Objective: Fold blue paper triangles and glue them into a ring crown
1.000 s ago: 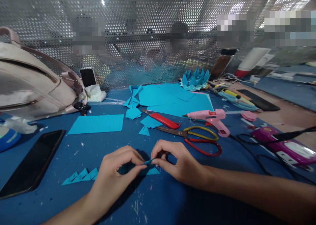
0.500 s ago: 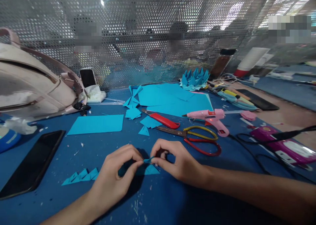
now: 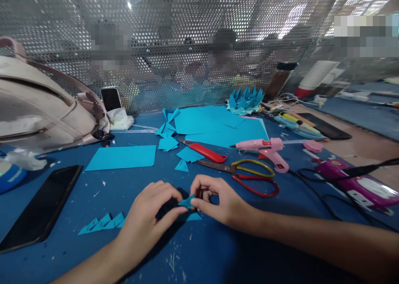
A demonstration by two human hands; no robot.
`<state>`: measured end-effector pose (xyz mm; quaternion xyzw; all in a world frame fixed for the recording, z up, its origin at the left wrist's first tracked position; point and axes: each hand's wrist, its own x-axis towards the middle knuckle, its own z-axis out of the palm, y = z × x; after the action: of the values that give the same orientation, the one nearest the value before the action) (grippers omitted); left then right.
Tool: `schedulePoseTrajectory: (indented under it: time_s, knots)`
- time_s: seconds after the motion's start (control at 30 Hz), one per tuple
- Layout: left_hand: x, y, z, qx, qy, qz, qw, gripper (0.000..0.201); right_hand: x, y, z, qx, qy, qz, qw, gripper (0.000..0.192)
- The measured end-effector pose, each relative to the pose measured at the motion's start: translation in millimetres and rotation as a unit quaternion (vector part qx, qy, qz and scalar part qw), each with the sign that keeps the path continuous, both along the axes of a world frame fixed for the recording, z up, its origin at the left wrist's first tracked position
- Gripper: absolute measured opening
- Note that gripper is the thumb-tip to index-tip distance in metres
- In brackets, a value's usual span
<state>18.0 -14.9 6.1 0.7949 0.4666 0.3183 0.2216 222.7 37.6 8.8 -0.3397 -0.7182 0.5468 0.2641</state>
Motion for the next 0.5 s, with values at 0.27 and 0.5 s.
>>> schedulePoseTrajectory:
  time_s: [0.27,0.5]
  knots:
    - [-0.6,-0.9,-0.8,0.124,0.026,-0.011,0.992,0.007,1.9,-1.9,0.5,0.027,-0.016,0.028,0.999,0.009]
    - [0.5,-3.2,1.7,0.062,-0.044,0.007,0.997,0.005,1.9,-2.9,1.3,0.043,-0.006,0.036,0.998,0.006]
